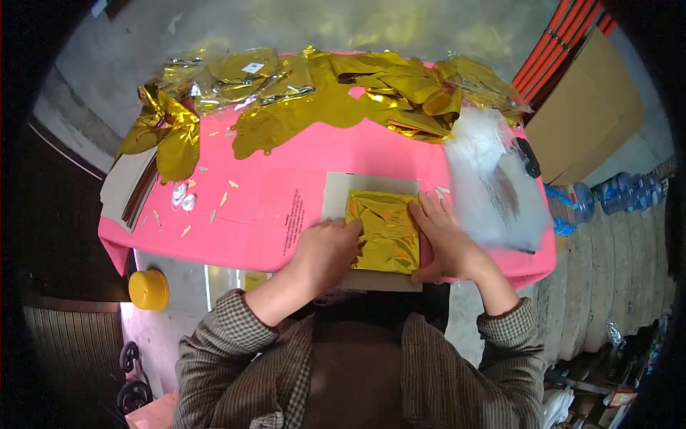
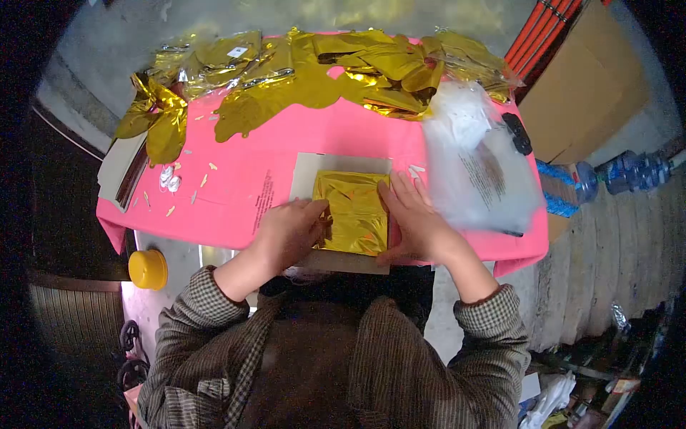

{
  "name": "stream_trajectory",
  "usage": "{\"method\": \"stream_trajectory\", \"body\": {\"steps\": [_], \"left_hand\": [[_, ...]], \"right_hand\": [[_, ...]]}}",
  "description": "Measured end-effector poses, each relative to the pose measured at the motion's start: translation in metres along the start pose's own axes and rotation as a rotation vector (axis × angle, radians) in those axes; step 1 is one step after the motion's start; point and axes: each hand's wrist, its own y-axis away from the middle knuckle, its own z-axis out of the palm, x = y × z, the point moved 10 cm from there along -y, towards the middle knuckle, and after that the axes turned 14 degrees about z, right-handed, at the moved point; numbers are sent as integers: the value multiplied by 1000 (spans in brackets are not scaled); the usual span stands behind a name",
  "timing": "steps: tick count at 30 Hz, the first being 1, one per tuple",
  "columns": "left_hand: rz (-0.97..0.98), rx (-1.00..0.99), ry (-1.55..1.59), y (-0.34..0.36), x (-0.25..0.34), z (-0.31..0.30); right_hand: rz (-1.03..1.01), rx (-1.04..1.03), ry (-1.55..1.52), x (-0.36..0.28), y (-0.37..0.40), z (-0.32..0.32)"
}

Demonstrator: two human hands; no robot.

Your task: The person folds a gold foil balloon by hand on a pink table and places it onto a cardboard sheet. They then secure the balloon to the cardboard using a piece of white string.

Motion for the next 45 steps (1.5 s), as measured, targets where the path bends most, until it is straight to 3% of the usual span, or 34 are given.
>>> {"method": "stream_trajectory", "body": {"steps": [12, 24, 27, 36, 40, 42, 45], "left_hand": [[47, 162, -11, 2, 10, -26], [-17, -42, -84, 1, 3, -12], [21, 49, -92, 1, 7, -17], [124, 50, -79, 5, 7, -26], [44, 5, 46, 5, -2, -25], [125, 140, 87, 3, 5, -45], [299, 106, 8, -5, 13, -37]], "right_hand": [[-30, -7, 27, -5, -1, 1], [-90, 48, 12, -31, -9, 10], [-86, 59, 11, -40, -11, 15], [-97, 88, 7, -46, -14, 17], [-86, 58, 8, -47, -15, 17], [-94, 70, 1, -47, -15, 18], [-103, 79, -18, -46, -14, 18]]}}
